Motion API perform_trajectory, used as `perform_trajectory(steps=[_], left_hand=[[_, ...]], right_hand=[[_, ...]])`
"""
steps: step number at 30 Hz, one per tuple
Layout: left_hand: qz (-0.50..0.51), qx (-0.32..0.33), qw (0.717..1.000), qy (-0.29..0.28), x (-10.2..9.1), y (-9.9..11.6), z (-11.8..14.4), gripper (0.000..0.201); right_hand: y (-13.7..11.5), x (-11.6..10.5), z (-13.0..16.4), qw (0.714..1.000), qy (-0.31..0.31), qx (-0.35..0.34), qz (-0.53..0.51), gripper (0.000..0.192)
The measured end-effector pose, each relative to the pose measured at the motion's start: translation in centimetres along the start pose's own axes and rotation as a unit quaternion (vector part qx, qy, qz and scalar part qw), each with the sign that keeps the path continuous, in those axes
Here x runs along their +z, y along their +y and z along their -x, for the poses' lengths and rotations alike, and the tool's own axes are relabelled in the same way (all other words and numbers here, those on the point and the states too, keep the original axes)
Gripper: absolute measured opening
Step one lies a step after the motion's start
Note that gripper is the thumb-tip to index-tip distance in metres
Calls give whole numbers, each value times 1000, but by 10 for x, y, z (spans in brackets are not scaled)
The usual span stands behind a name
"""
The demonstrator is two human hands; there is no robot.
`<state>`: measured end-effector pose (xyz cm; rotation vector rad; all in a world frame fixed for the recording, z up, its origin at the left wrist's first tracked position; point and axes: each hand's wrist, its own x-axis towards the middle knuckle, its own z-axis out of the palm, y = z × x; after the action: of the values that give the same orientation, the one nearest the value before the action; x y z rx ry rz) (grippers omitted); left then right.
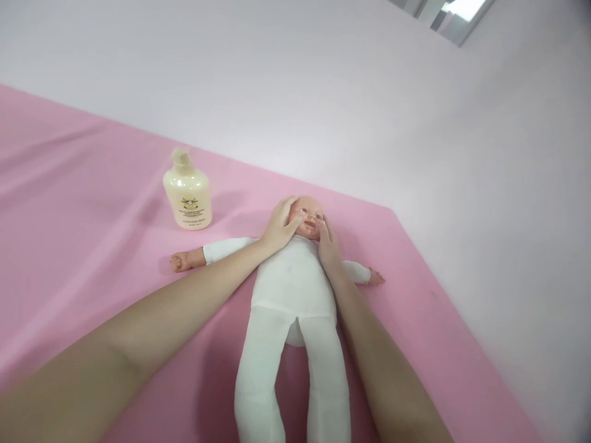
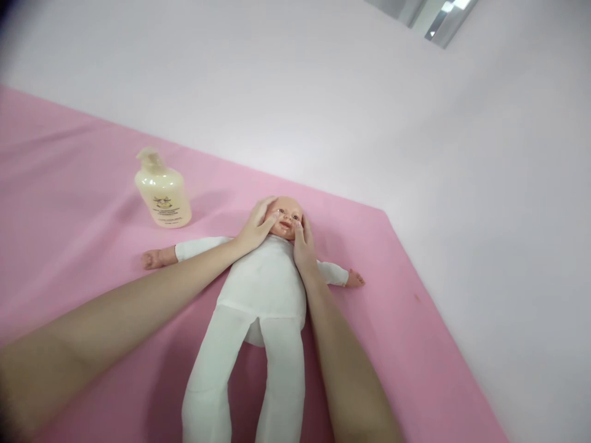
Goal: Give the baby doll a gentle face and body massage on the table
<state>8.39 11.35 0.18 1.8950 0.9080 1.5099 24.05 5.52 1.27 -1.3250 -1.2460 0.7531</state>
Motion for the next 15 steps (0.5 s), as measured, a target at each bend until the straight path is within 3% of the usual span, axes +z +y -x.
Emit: perform_trajectory(steps=[15], left_hand=[[5,-6,1000,4,1,-2,0,54]], right_hand=[[-9,1,2,1000,1,-22,4,67]])
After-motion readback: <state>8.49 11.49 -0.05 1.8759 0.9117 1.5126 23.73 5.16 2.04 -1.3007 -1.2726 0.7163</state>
